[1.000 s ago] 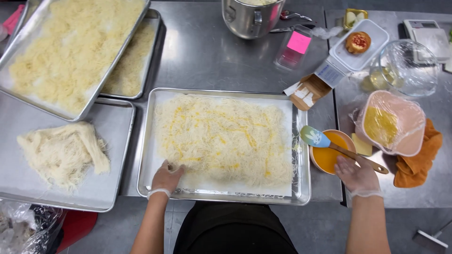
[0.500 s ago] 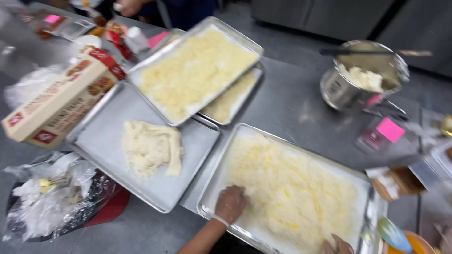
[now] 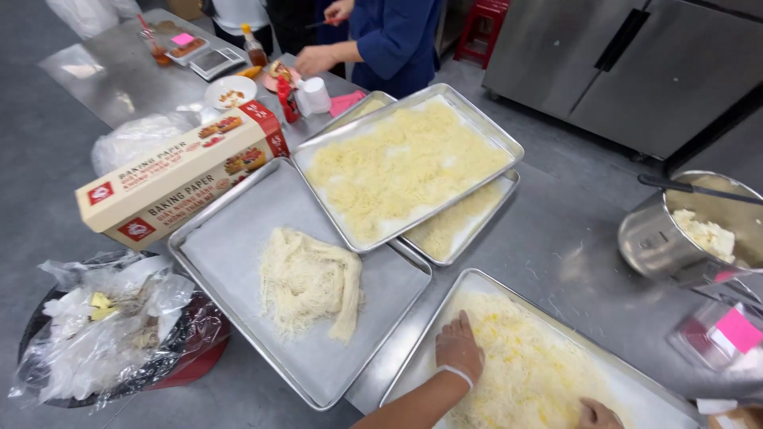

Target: Preparing kunafa dough by brushing it with butter and mixing it by hand in a tray.

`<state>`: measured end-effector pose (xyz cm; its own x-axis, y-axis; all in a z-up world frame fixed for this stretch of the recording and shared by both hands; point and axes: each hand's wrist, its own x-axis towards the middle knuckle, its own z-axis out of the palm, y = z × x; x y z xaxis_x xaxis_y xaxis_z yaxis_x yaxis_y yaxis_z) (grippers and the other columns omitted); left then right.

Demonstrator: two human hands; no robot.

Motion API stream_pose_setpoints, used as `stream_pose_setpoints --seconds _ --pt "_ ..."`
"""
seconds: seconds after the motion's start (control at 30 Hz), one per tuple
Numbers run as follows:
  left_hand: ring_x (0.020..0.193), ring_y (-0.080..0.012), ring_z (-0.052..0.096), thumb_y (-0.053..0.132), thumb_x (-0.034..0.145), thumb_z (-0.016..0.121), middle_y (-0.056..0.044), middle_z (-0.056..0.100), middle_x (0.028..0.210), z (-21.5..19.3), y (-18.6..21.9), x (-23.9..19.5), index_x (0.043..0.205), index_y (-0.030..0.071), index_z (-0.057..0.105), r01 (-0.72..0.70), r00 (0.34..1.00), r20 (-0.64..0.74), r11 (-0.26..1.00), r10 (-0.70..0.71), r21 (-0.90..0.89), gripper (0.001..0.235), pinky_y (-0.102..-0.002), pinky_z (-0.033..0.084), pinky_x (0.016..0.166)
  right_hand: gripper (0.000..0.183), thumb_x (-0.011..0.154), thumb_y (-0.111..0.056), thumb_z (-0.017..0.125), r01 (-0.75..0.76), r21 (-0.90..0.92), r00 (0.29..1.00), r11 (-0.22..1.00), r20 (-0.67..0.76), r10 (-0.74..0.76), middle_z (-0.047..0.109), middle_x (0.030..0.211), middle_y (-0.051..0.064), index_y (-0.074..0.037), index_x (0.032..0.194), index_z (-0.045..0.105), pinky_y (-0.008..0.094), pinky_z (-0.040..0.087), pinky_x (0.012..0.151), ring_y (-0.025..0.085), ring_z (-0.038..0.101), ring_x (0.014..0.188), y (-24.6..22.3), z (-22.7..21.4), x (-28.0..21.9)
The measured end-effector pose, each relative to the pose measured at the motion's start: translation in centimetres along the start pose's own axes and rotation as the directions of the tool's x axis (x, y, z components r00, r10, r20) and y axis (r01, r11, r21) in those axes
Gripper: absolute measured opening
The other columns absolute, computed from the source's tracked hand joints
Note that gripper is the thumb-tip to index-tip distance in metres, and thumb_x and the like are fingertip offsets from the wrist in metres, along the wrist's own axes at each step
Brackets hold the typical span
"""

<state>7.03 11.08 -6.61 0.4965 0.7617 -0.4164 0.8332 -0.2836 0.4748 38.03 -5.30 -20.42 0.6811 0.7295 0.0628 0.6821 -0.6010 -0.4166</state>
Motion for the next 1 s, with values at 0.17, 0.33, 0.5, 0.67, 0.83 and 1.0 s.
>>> stream_pose_setpoints --seconds 0.17,0.33,0.5,0.67,0.83,1.0 --pt "0.113 -0.0309 0.061 0.026 0.092 0.058 -0.011 0.064 0.123 3.3 -0.8 2.9 0.129 0.013 0.061 -0.093 0.969 -0.205 0.971 0.139 0.220 0.039 -0.050 0.049 0.092 0.049 0.090 -0.041 0.065 0.072 -0.012 0.997 0.997 0.029 -0.072 0.065 0.135 0.017 -0.012 0.130 0.069 0.045 0.041 0.114 0.034 0.057 0.129 -12.2 -12.8 -8.3" --pt "0.108 -0.0320 0.060 0.024 0.087 0.064 -0.012 0.065 0.115 -0.8 1.1 -1.5 0.121 0.012 0.067 -0.357 0.910 -0.194 0.931 0.366 0.078 0.036 -0.048 0.048 0.091 0.079 0.085 -0.046 0.069 -0.004 -0.139 0.964 0.990 0.263 0.041 0.049 0.149 0.025 -0.006 0.149 0.047 0.048 0.032 0.116 0.040 0.043 0.139 -11.9 -10.1 -6.4" --pt "0.116 -0.0285 0.059 0.016 0.090 0.063 -0.008 0.064 0.117 -3.0 0.9 -6.4 0.126 0.013 0.067 -0.567 0.818 -0.157 0.822 0.553 -0.057 0.036 -0.047 0.044 0.101 0.055 0.091 -0.035 0.057 -0.051 -0.137 0.839 0.989 0.531 0.117 0.063 0.142 0.016 -0.014 0.142 0.062 0.041 0.045 0.121 0.034 0.059 0.133 -18.7 -14.6 -5.5" --pt "0.145 -0.0359 0.032 0.014 0.084 0.064 -0.016 0.034 0.158 -1.2 -0.8 -5.2 0.150 0.005 0.041 -0.247 0.960 -0.143 0.968 0.239 -0.040 0.070 -0.054 0.030 0.114 0.071 0.092 -0.043 0.068 0.189 0.075 0.882 0.979 0.425 -0.203 0.033 0.160 0.023 -0.008 0.150 0.045 0.052 0.025 0.114 0.044 0.028 0.146 -25.2 -12.0 -1.7" --pt "0.150 -0.0370 0.023 0.016 0.085 0.062 -0.016 0.022 0.167 -1.2 -0.4 0.2 0.158 0.005 0.027 -0.191 0.975 -0.117 0.982 0.191 0.014 0.081 -0.054 0.026 0.119 0.048 0.094 -0.032 0.060 0.213 0.034 0.864 0.976 0.461 -0.204 0.058 0.141 0.017 -0.010 0.136 0.063 0.044 0.040 0.113 0.033 0.052 0.129 -23.7 -4.8 -2.8" --pt "0.149 -0.0392 0.020 0.032 0.090 0.062 -0.016 0.023 0.163 -0.3 0.4 4.2 0.156 0.004 0.026 -0.160 0.984 -0.066 0.986 0.163 0.047 0.080 -0.056 0.023 0.117 0.037 0.097 -0.032 0.052 -0.019 0.210 0.791 0.978 0.602 -0.114 0.072 0.132 0.013 -0.013 0.119 0.075 0.038 0.053 0.114 0.029 0.071 0.119 -24.8 -11.2 -4.6"
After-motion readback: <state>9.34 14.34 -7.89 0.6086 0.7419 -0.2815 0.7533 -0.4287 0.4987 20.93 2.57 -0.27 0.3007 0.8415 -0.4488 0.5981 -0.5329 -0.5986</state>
